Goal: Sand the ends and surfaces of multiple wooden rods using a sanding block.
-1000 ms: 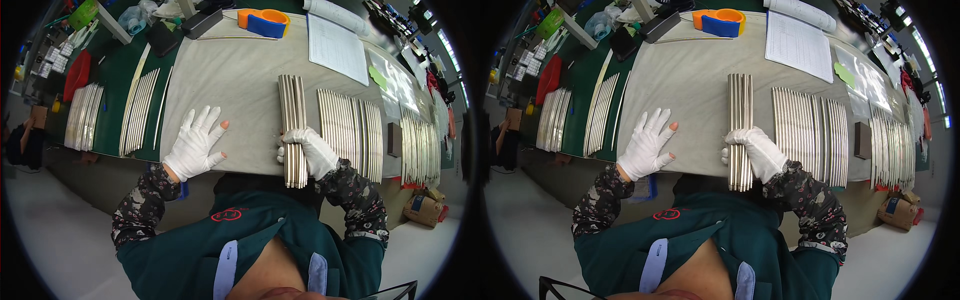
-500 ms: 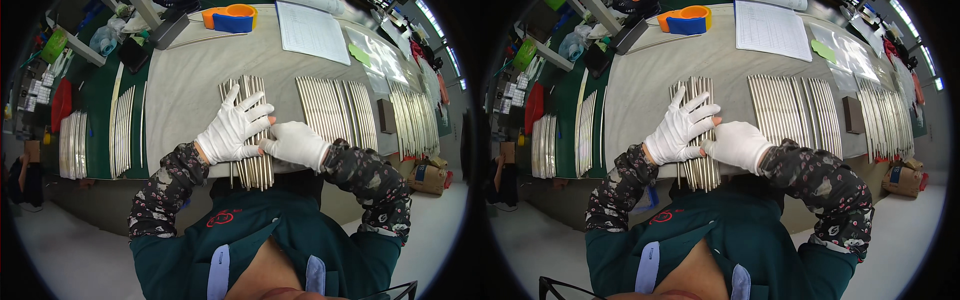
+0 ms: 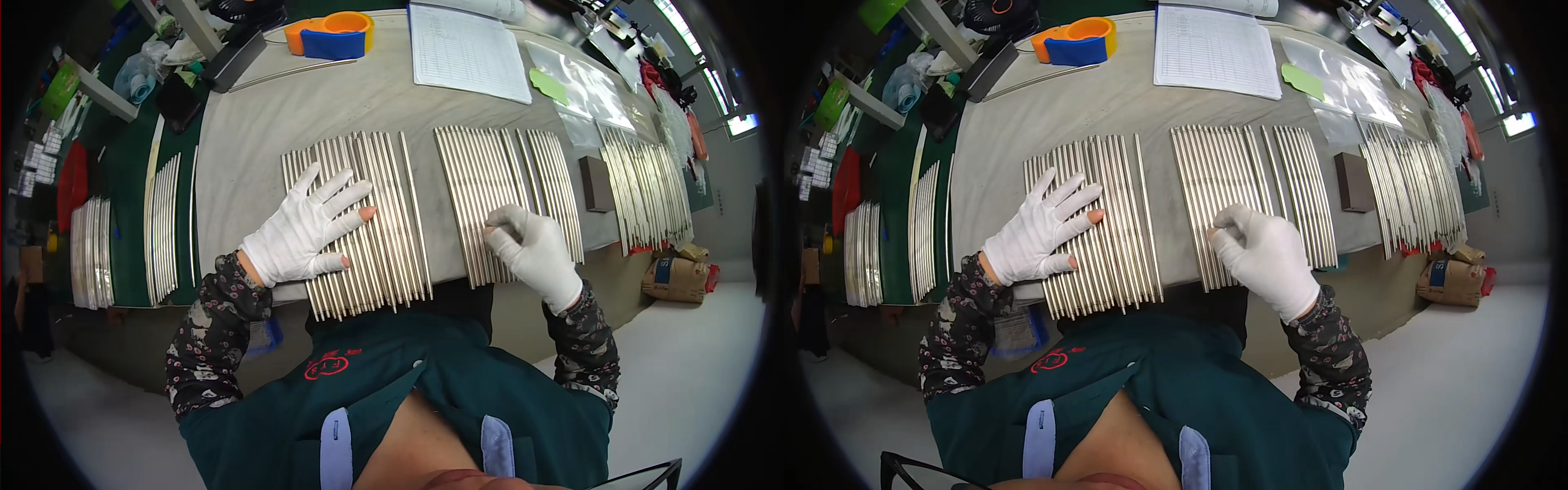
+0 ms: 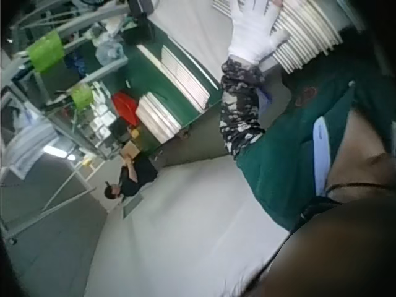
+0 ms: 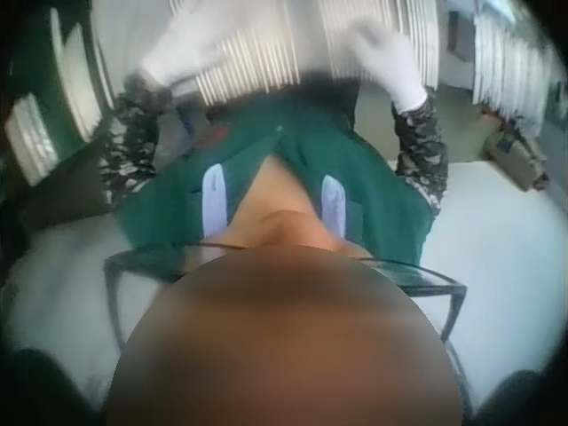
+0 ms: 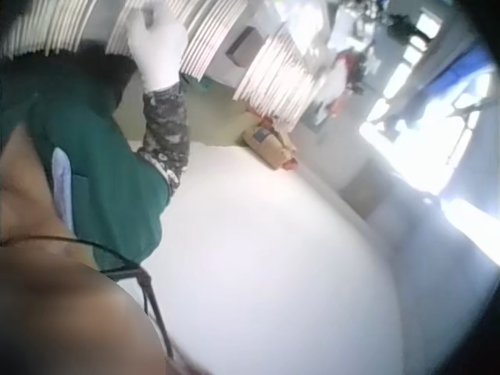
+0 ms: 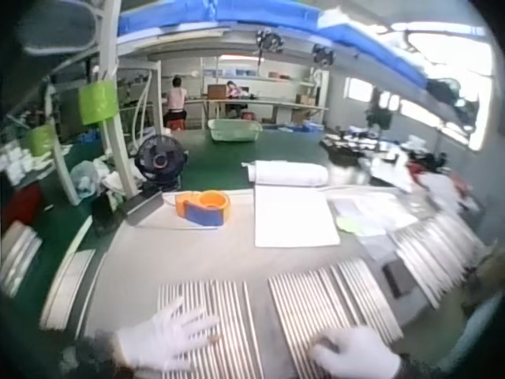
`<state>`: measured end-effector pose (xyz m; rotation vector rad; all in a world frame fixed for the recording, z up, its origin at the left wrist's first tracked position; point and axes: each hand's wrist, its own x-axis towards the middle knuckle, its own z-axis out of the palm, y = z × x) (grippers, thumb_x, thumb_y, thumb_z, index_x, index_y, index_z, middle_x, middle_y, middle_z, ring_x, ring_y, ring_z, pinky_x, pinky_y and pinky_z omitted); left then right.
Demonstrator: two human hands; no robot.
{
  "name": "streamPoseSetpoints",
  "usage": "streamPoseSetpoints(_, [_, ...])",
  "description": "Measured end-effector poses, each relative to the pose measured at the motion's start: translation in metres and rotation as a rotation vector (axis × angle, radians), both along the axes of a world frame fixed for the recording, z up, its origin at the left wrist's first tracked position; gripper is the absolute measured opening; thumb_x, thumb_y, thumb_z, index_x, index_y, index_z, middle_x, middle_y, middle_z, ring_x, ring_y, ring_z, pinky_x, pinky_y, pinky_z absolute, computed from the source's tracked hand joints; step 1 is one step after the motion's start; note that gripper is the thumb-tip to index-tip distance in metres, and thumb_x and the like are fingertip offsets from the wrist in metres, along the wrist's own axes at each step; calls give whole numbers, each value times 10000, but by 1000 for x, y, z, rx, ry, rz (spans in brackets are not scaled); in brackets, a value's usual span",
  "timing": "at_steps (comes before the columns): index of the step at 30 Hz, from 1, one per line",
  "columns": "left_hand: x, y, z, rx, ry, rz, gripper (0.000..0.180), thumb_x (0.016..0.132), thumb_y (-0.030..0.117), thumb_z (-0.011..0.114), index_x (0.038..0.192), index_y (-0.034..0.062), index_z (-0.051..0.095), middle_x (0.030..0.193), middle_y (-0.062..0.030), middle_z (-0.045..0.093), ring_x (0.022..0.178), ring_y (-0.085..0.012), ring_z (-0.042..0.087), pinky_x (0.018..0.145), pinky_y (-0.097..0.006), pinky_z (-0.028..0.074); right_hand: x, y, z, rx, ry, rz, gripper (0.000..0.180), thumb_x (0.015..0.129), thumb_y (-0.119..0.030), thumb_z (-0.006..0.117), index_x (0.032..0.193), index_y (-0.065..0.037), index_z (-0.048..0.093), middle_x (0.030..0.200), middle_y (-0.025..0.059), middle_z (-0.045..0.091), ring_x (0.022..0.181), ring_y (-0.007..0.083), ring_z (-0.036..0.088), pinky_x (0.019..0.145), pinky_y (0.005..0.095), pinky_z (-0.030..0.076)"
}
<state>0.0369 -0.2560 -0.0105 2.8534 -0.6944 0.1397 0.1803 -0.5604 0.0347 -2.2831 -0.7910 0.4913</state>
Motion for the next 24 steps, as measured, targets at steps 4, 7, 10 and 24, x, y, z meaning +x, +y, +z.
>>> streamPoseSetpoints(4, [32, -19, 29, 8, -47, -48, 626, 886, 527, 490, 1352, 109, 465, 1435, -150, 417, 1327, -366, 392, 1104, -599, 217, 31, -54, -12, -31, -337, -371, 219, 856, -203, 658, 980, -22, 664, 741, 105, 681, 643, 213, 655, 633, 322, 511])
streamPoseSetpoints(7, [81, -61, 49, 32, -81, -147, 591, 829, 390, 638, 1315, 93, 479, 1399, -147, 439, 1295, -345, 431, 1069, -554, 311, 51, -90, -27, -291, -665, -383, 264, 886, -275, 621, 1002, -38, 634, 869, 124, 654, 759, 287, 648, 668, 410, 513])
streamPoseSetpoints(10, [117, -92, 38, 47, 47, -383, 700, 683, 313, 771, 1297, 112, 501, 1390, -122, 445, 1321, -309, 399, 1067, -476, 334, 61, -94, -43, -478, -608, -389, 294, 899, -331, 594, 936, -39, 603, 885, 147, 635, 797, 329, 638, 675, 447, 508])
streamPoseSetpoints(24, [173, -128, -5, -84, -87, -768, 1103, 570, 528, 806, 1461, 155, 275, 1439, -232, 353, 1340, -383, 350, 1121, -562, 209, 9, -32, -63, -46, -506, -127, 255, 854, -302, 634, 779, -63, 591, 698, 133, 599, 619, 340, 621, 547, 426, 499])
